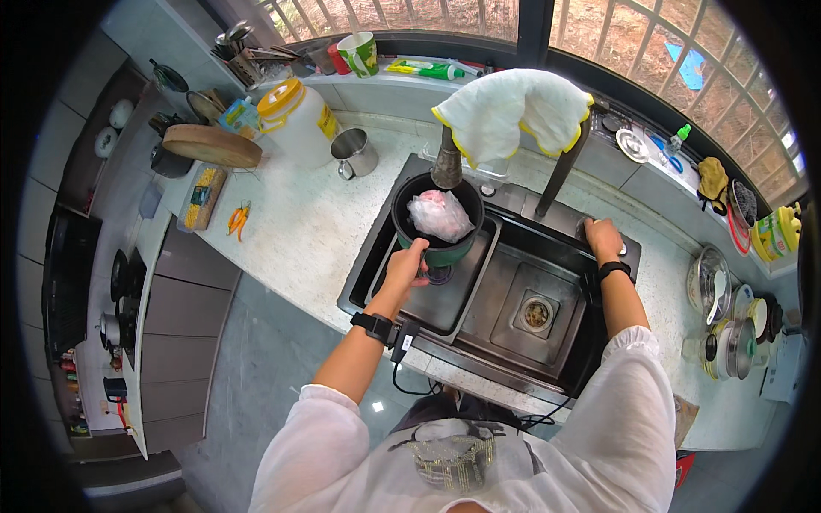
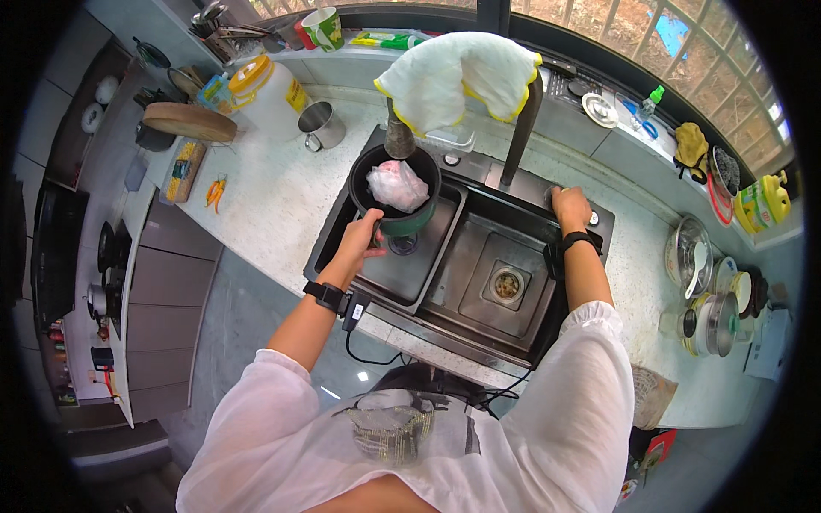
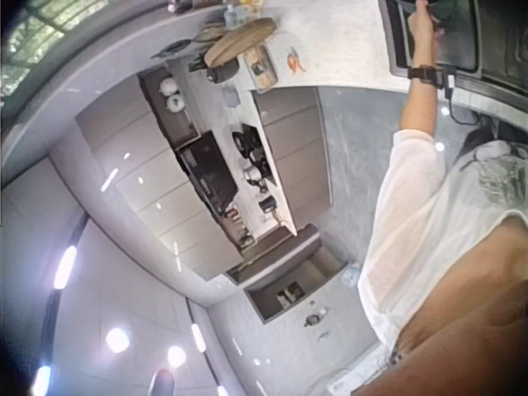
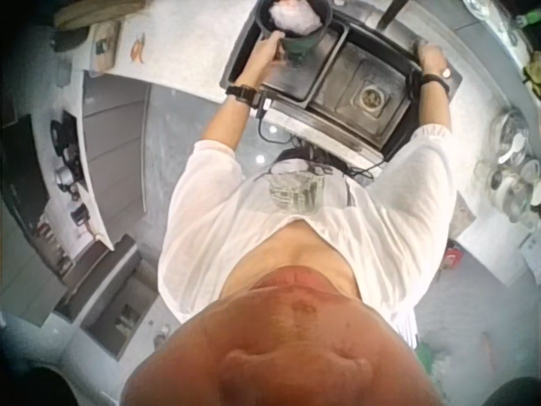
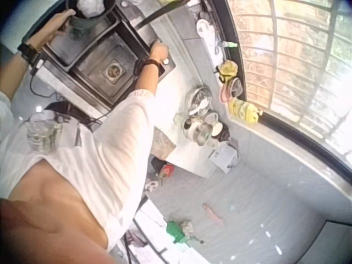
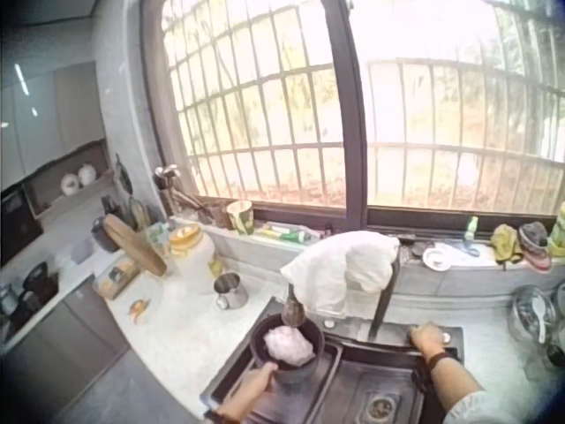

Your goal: The person rinses a metal container in the sink, retrieves a bag of meat from the refrigerator, and places the bag inside a pot of water to thaw.

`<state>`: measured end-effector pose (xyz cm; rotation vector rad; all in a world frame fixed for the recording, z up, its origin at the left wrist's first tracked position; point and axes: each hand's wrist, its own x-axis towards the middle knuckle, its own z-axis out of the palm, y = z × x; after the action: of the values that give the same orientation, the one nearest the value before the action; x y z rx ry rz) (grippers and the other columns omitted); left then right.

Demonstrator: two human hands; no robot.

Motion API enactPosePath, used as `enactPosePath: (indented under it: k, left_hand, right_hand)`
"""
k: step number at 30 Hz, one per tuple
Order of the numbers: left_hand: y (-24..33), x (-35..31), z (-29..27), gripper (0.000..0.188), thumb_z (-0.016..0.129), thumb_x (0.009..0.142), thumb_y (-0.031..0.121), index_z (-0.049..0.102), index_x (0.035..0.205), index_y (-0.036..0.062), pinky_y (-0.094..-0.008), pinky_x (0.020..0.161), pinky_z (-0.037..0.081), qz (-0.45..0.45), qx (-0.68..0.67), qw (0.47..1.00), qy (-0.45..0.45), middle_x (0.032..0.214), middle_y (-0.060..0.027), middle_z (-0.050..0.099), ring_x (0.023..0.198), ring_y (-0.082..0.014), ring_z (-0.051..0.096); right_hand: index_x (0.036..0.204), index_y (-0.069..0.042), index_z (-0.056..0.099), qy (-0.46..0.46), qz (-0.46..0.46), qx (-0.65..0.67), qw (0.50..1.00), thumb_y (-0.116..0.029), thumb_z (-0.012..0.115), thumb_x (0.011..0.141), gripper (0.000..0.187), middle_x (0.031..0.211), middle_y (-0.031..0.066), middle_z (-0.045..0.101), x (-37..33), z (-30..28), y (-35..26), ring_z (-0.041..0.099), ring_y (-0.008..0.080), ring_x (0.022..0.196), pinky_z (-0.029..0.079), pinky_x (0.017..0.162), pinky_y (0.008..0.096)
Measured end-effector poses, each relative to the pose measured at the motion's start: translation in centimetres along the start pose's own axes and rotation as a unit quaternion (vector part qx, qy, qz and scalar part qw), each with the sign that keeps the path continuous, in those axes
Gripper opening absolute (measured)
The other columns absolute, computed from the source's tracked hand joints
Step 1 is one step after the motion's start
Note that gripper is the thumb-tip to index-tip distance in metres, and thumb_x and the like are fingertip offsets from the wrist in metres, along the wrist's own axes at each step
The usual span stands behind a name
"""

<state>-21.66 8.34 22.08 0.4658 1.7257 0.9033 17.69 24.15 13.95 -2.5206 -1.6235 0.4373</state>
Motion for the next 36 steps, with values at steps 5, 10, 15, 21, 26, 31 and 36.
enactPosePath:
  k: [5,10,15,21,26,31,36]
  left_hand:
    - [1.1,-0.2,0.9,0.034,0.060,0.075,0.038,0.055,0.064,0.0067,-0.0298,0.047,0.052,-0.005,0.003,1.000,0.004,0.060,-0.0017,0.049,0.050,-0.0135,0.048]
    - [1.5,-0.3,1.7,0.036,0.061,0.073,0.039,0.054,0.061,0.0064,-0.0301,0.048,0.051,-0.005,-0.012,1.000,-0.008,0.058,-0.0019,0.048,0.051,-0.0125,0.047]
    - [1.4,-0.1,1.9,0.035,0.060,0.076,0.039,0.055,0.063,0.0076,-0.0320,0.051,0.053,-0.017,0.000,1.000,-0.005,0.057,-0.0004,0.048,0.050,-0.0135,0.048]
    - [1.1,-0.2,1.7,0.035,0.059,0.076,0.040,0.054,0.062,0.0081,-0.0324,0.052,0.053,0.001,-0.006,1.000,0.003,0.057,-0.0004,0.048,0.050,-0.0132,0.048]
    - [0.8,0.0,1.7,0.034,0.059,0.076,0.040,0.054,0.063,0.0086,-0.0338,0.054,0.054,0.005,-0.014,1.000,-0.001,0.058,-0.0005,0.048,0.054,-0.0131,0.049]
    - [1.2,0.0,1.8,0.033,0.059,0.076,0.040,0.055,0.066,0.0083,-0.0352,0.056,0.053,0.016,-0.014,1.000,-0.010,0.060,-0.0005,0.049,0.058,-0.0129,0.050]
    - [2.1,0.2,2.7,0.035,0.059,0.074,0.040,0.055,0.066,0.0061,-0.0346,0.053,0.050,0.029,-0.011,0.999,-0.009,0.061,-0.0024,0.049,0.059,-0.0146,0.050]
  right_hand:
    - [0.100,-0.001,0.058,0.029,-0.093,-0.050,0.994,-0.047,0.048,0.078,0.052,0.089,0.0225,0.064,0.3,0.0,1.0,0.062,0.0394,0.087,0.048,0.076,0.0463]
    - [0.097,-0.006,0.057,0.011,-0.207,-0.080,0.975,-0.047,0.049,0.079,0.045,0.085,0.0219,0.064,1.2,-0.4,2.1,0.062,0.0388,0.081,0.048,0.069,0.0475]
    - [0.097,-0.005,0.056,-0.011,-0.240,-0.077,0.968,-0.047,0.049,0.079,0.046,0.084,0.0224,0.064,1.3,-0.7,2.5,0.062,0.0391,0.080,0.048,0.069,0.0474]
    - [0.102,-0.005,0.053,-0.031,-0.222,-0.072,0.972,-0.054,0.047,0.082,0.053,0.088,0.0242,0.063,0.7,-1.4,2.1,0.060,0.0405,0.083,0.048,0.072,0.0476]
    - [0.108,-0.008,0.049,0.023,-0.143,-0.004,0.989,-0.055,0.042,0.086,0.053,0.106,0.0266,0.053,-1.6,-2.2,1.9,0.055,0.0439,0.095,0.046,0.077,0.0501]
    - [0.119,-0.007,0.045,0.045,-0.157,0.054,0.985,-0.052,0.042,0.088,0.055,0.113,0.0262,0.049,-5.4,-4.2,3.7,0.053,0.0426,0.099,0.044,0.082,0.0479]
    - [0.123,-0.005,0.043,0.098,-0.155,0.095,0.978,-0.047,0.041,0.091,0.054,0.115,0.0237,0.048,-8.5,-6.9,5.6,0.052,0.0408,0.102,0.043,0.084,0.0448]
